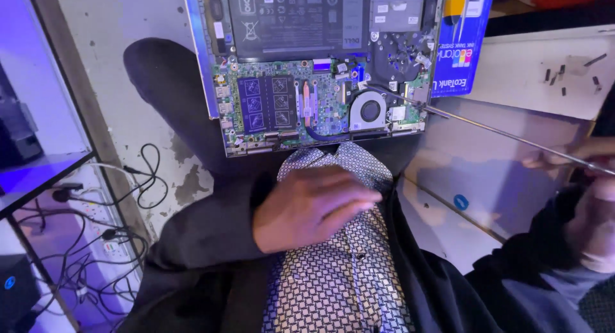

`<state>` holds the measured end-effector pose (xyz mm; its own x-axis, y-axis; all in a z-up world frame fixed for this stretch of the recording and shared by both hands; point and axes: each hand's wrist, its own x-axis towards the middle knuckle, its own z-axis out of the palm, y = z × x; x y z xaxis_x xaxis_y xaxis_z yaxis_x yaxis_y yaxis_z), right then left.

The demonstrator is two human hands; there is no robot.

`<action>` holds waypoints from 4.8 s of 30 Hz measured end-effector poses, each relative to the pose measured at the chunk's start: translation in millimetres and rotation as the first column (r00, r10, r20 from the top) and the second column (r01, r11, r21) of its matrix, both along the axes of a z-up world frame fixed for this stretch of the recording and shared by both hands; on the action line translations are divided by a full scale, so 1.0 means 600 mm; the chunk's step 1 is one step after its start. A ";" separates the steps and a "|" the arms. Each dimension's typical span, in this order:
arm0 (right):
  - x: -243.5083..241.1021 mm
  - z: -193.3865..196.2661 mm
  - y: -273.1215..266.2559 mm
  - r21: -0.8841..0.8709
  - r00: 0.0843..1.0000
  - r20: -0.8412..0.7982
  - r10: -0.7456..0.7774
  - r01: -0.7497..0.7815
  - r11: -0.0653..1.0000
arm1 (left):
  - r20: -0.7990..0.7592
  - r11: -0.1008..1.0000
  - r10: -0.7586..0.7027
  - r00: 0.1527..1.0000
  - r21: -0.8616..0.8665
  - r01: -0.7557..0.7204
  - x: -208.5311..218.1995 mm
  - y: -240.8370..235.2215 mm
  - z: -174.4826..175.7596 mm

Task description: The person places a laptop battery into the chassis and secures it with a screwdriver. They then proceed to tighten multiple screws around the motherboard and cooling fan area to reassemble the device.

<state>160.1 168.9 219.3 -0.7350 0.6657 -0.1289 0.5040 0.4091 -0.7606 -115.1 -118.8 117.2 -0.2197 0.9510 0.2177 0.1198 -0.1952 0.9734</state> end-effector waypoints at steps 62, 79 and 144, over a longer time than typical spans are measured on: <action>-0.138 -0.164 0.080 -0.193 0.788 -0.571 0.228 -0.399 0.896 | 0.226 0.930 0.228 0.947 -0.339 -0.143 -0.167 0.069 -0.006; -0.141 -0.154 0.061 -0.209 0.850 -0.501 0.159 -0.298 0.932 | 0.326 0.937 0.276 0.904 -0.300 -0.178 -0.175 0.066 -0.017; -0.276 -0.038 0.087 0.190 0.910 -0.227 0.347 -0.308 0.932 | -0.853 0.973 -0.016 0.522 -0.134 -0.188 -0.170 0.164 -0.053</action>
<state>-5.6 220.9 196.4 -0.9096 0.3789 0.1703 0.1216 0.6349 -0.7630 -217.1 -20.2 85.2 -0.1124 0.9790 0.1699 0.9091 0.0323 0.4154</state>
